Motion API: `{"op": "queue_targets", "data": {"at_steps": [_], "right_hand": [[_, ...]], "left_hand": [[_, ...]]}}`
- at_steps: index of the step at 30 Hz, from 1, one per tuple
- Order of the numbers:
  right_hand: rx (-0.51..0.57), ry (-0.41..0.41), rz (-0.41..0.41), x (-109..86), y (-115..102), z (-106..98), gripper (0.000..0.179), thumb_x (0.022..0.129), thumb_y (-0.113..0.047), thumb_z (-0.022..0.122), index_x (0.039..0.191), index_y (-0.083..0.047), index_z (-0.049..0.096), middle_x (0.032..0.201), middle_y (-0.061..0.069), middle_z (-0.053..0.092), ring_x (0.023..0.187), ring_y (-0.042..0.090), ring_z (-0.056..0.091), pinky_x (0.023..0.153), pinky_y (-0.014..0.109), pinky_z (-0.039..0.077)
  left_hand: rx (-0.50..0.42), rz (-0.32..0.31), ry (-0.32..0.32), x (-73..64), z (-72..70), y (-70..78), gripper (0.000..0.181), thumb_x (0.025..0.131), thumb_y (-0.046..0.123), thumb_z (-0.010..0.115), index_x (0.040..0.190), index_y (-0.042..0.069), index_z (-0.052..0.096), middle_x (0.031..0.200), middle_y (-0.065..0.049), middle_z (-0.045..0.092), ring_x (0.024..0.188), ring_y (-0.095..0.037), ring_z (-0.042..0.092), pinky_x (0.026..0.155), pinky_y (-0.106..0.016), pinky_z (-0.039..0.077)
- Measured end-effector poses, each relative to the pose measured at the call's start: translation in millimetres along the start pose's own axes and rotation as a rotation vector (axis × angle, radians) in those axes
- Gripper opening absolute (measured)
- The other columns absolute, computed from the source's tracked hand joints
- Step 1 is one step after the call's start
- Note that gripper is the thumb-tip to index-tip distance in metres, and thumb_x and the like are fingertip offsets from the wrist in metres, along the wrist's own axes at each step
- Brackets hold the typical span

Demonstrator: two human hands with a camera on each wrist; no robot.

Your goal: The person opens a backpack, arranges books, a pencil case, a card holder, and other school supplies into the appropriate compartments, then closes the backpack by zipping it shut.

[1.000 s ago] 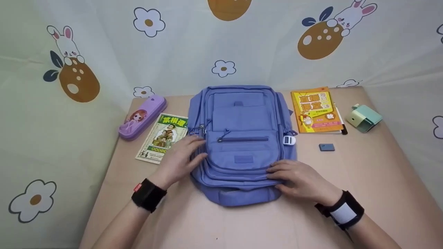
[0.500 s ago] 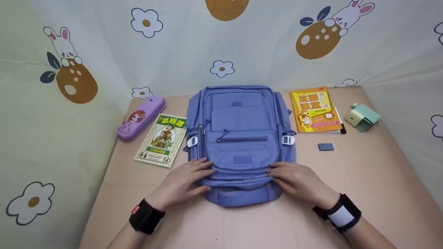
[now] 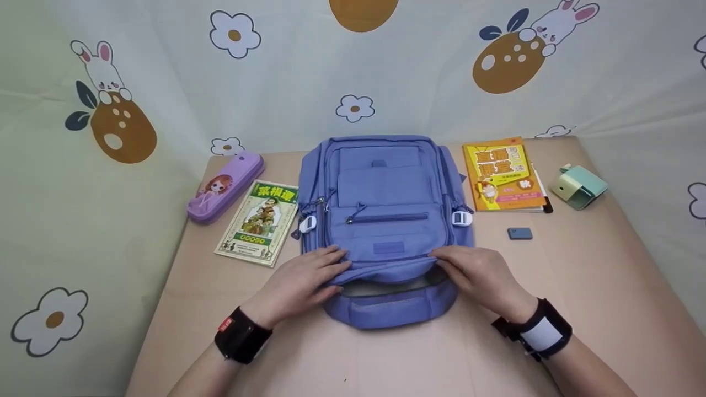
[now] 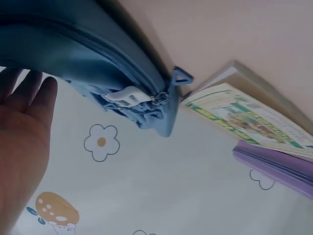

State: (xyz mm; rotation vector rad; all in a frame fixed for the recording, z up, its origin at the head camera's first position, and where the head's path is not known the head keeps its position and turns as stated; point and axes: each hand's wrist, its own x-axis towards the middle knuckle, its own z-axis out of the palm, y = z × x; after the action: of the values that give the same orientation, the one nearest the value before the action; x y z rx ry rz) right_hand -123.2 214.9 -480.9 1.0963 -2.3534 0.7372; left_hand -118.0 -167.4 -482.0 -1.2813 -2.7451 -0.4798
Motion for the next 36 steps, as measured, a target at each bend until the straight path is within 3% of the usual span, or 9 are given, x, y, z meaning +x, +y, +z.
{"op": "queue_targets", "data": {"at_steps": [5,10,13,16,21,25,28,36], "right_hand": [[-0.032,0.043,0.066,13.7,0.9,-7.0,0.027,0.086,0.004,0.078,0.111,-0.005,0.071,0.101,0.003,0.074,0.085,0.012,0.072,0.068,0.029,0.059],[-0.062,0.084,0.136,27.9,3.6,-13.6,0.020,0.091,0.002,0.074,0.111,-0.002,0.068,0.095,0.007,0.071,0.079,0.014,0.068,0.065,0.032,0.058],[-0.045,0.102,0.192,36.9,4.6,-18.2,0.018,0.094,-0.001,0.071,0.112,-0.001,0.067,0.096,0.009,0.071,0.079,0.015,0.067,0.067,0.034,0.058],[-0.011,0.114,0.237,44.2,5.1,-22.7,0.019,0.096,-0.002,0.069,0.115,0.000,0.067,0.099,0.010,0.072,0.080,0.014,0.067,0.070,0.033,0.059],[-0.008,0.148,0.231,52.2,6.7,-27.2,0.018,0.097,-0.002,0.068,0.115,0.000,0.067,0.103,0.012,0.073,0.080,0.015,0.068,0.067,0.034,0.058],[-0.003,0.174,0.239,55.0,9.2,-27.7,0.017,0.098,-0.003,0.067,0.115,0.000,0.067,0.103,0.012,0.072,0.080,0.014,0.066,0.065,0.031,0.055],[0.033,0.187,0.261,55.9,11.1,-26.9,0.018,0.099,-0.004,0.066,0.117,0.001,0.067,0.105,0.012,0.072,0.085,0.013,0.066,0.072,0.026,0.055],[0.197,0.163,0.356,51.6,16.8,-28.7,0.022,0.100,-0.009,0.067,0.120,-0.003,0.071,0.111,0.005,0.072,0.093,0.013,0.065,0.082,0.016,0.052]], "left_hand": [[0.015,-0.034,0.098,13.6,-10.7,4.1,0.039,0.101,0.019,0.066,0.136,0.003,0.062,0.142,-0.015,0.060,0.134,-0.029,0.055,0.109,-0.046,0.045],[-0.090,-0.064,0.215,28.1,-26.9,1.2,0.030,0.103,0.018,0.062,0.130,0.004,0.065,0.130,-0.013,0.068,0.122,-0.026,0.064,0.104,-0.042,0.050],[-0.178,-0.087,0.218,35.6,-35.2,-3.7,0.030,0.105,0.026,0.060,0.130,0.009,0.065,0.130,-0.008,0.068,0.120,-0.022,0.064,0.103,-0.039,0.050],[-0.251,-0.107,0.181,38.3,-41.4,-9.2,0.040,0.105,0.037,0.059,0.138,0.014,0.062,0.138,-0.003,0.063,0.127,-0.019,0.059,0.107,-0.039,0.046],[-0.246,-0.138,0.142,39.2,-46.0,-16.5,0.046,0.103,0.034,0.062,0.145,0.014,0.058,0.146,-0.003,0.059,0.134,-0.021,0.054,0.111,-0.041,0.042],[-0.211,-0.194,0.176,46.2,-46.5,-17.9,0.034,0.103,0.021,0.062,0.136,0.013,0.064,0.132,-0.007,0.068,0.121,-0.026,0.064,0.103,-0.043,0.050],[-0.222,-0.249,0.219,51.3,-46.2,-17.7,0.029,0.102,0.014,0.063,0.130,0.012,0.066,0.124,-0.009,0.071,0.112,-0.028,0.068,0.097,-0.045,0.053],[-0.253,-0.321,0.290,59.4,-42.2,-14.8,0.025,0.102,0.023,0.065,0.124,0.014,0.070,0.115,-0.007,0.074,0.102,-0.026,0.071,0.090,-0.044,0.056]]}}
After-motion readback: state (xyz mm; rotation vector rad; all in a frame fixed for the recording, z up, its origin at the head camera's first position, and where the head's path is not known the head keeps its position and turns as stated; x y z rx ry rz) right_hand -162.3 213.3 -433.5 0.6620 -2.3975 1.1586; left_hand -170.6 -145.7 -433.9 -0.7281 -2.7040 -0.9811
